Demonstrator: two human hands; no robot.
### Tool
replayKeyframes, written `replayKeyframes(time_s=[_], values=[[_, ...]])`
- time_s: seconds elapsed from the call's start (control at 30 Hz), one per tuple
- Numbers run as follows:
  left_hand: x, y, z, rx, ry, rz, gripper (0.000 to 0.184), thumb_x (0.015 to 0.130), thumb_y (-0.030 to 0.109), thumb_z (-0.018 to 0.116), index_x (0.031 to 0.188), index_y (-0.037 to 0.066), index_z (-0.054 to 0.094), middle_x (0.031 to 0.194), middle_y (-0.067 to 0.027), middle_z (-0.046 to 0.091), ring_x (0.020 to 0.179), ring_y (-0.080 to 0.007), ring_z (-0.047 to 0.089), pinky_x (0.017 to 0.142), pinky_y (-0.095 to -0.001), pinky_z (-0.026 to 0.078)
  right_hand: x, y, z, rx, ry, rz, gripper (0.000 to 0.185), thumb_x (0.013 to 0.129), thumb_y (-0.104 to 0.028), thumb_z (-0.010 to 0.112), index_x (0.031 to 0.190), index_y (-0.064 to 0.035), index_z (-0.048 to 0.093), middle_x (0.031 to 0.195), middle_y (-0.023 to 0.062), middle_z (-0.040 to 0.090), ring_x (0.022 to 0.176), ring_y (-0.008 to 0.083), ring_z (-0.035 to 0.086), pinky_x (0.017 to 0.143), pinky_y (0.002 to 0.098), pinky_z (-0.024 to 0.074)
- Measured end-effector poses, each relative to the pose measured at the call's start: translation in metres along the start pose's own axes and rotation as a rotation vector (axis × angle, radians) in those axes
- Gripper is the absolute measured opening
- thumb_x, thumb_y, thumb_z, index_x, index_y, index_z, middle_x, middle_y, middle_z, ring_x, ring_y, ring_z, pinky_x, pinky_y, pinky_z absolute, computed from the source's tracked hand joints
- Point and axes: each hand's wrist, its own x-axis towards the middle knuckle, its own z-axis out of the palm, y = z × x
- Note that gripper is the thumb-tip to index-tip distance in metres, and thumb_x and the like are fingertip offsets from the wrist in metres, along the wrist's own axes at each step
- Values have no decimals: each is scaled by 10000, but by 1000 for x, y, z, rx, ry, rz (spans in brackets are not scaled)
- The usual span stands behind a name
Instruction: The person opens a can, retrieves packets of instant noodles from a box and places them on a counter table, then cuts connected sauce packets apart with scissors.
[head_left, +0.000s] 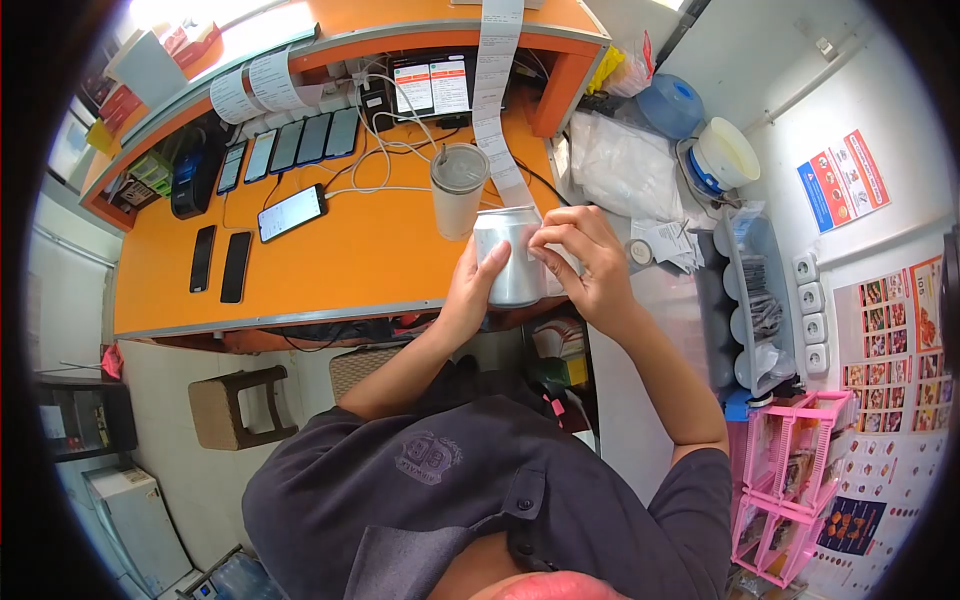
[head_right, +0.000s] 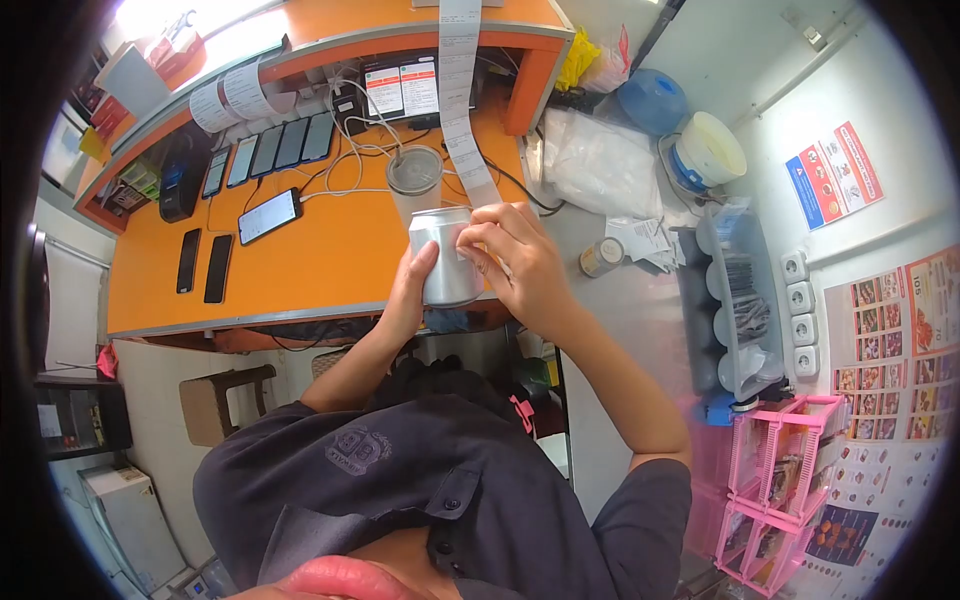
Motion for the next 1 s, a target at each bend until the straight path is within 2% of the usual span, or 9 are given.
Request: replayKeyframes(time_s=[0.1,0.3,0.43,0.53,0.63,0.77,0.83,0.93,1.0], values=[[3,-6,-5,-56,1,-39,472,879,338,470,1200,4,386,1087,-101,494,1003,-145,472,864,-278,377,-2,2,1,109,-54,101,90,733,-57,649,791,-28,588,871,69,538,811,208,507,712,306,400],[7,-14,-5,18,30,12,463,889,348,449,1199,9,390,1080,-85,493,981,-133,477,836,-272,395,-9,-2,-13,389,-207,293,107,742,-75,654,790,-23,573,862,60,518,821,150,494,743,275,391],[14,-9,-9,8,103,24,456,890,340,455,1199,11,389,1082,-76,490,974,-135,473,839,-271,393,-20,-25,-25,528,-206,395,83,764,-53,635,788,-19,563,863,53,505,835,135,496,751,261,393],[13,-17,-4,121,145,119,496,854,338,522,1198,8,385,1041,-77,508,934,-139,495,811,-271,410,-43,-5,-24,749,5,463,53,787,-52,619,813,-28,579,910,45,513,849,109,506,750,245,421],[18,-29,0,268,12,240,609,761,366,636,1180,-2,390,956,-97,549,874,-127,523,771,-273,430,-68,13,-19,886,211,591,82,779,-23,625,836,-32,567,913,41,515,830,113,518,740,248,423],[23,-70,5,626,-168,142,717,637,412,722,1152,20,413,903,-147,594,838,-211,593,746,-314,455,-106,22,-16,988,424,672,106,772,-6,628,843,-46,559,908,40,523,825,113,513,730,256,428],[24,-99,20,672,-249,205,726,601,421,739,1136,41,429,907,-165,603,850,-260,608,738,-338,460,-128,29,-14,941,558,734,105,770,-9,631,834,-52,559,906,40,527,828,112,512,725,257,429],[19,-123,50,752,-389,155,727,595,440,732,1139,63,432,932,-172,599,870,-342,586,735,-375,458,-164,38,-17,905,738,843,129,775,-20,631,854,-76,546,910,34,530,827,118,513,718,260,428],[18,-157,68,817,-440,131,764,593,463,732,1155,51,420,983,-184,585,917,-340,571,781,-370,444,-189,45,-25,897,839,902,139,782,-37,630,869,-92,537,911,28,530,824,119,512,722,267,424]])
